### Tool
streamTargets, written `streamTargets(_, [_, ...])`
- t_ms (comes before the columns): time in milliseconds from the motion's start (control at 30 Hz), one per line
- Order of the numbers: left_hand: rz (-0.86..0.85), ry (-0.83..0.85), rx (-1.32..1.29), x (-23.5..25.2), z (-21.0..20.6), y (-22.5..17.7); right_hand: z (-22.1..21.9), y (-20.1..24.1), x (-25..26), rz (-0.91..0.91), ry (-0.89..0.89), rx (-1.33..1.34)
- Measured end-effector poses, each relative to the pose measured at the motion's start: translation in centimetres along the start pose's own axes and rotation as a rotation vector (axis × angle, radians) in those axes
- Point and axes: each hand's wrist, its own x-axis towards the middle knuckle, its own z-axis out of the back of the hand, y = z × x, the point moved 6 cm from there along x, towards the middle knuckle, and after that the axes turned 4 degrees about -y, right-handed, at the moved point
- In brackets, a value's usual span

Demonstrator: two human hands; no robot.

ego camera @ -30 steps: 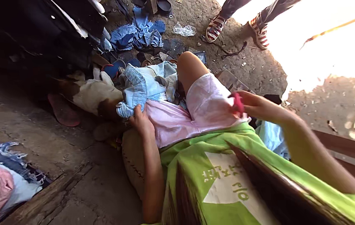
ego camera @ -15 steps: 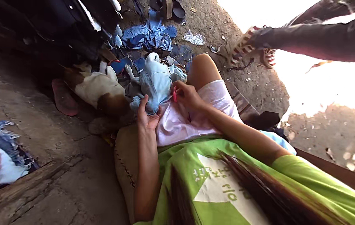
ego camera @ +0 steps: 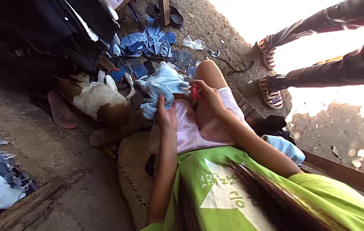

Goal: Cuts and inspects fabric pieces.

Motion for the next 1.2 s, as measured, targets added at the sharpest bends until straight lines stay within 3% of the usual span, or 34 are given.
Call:
streamTargets(167, [0.001, 0.053, -0.002, -0.5, 1.4, 0.4, 1.8, 2.3, -4.9, -0.094, 0.119, 0.363])
streamTargets(267, [0.014, 0.056, 0.013, -0.8, 1.4, 0.1, -0.3, 2.5, -7.4, -0.283, 0.422, 0.755])
streamTargets(333, [0.034, 0.051, -0.002, -1.1, 1.5, 0.1, -1.9, 2.2, -9.1, -0.371, 0.628, 0.86])
streamTargets(400, [0.043, 0.039, -0.046, -1.4, 1.6, 0.1, -3.0, 2.0, -10.0, -0.378, 0.72, 0.918])
streamTargets(733, [0.131, -0.111, -0.1, -3.1, 1.1, -0.2, -4.8, 2.3, -9.5, -0.259, 0.608, 1.003])
streamTargets(1200, [0.2, -0.163, 0.184, -6.3, 0.9, -0.2, -4.9, 1.9, -9.1, -0.237, 0.479, 1.036])
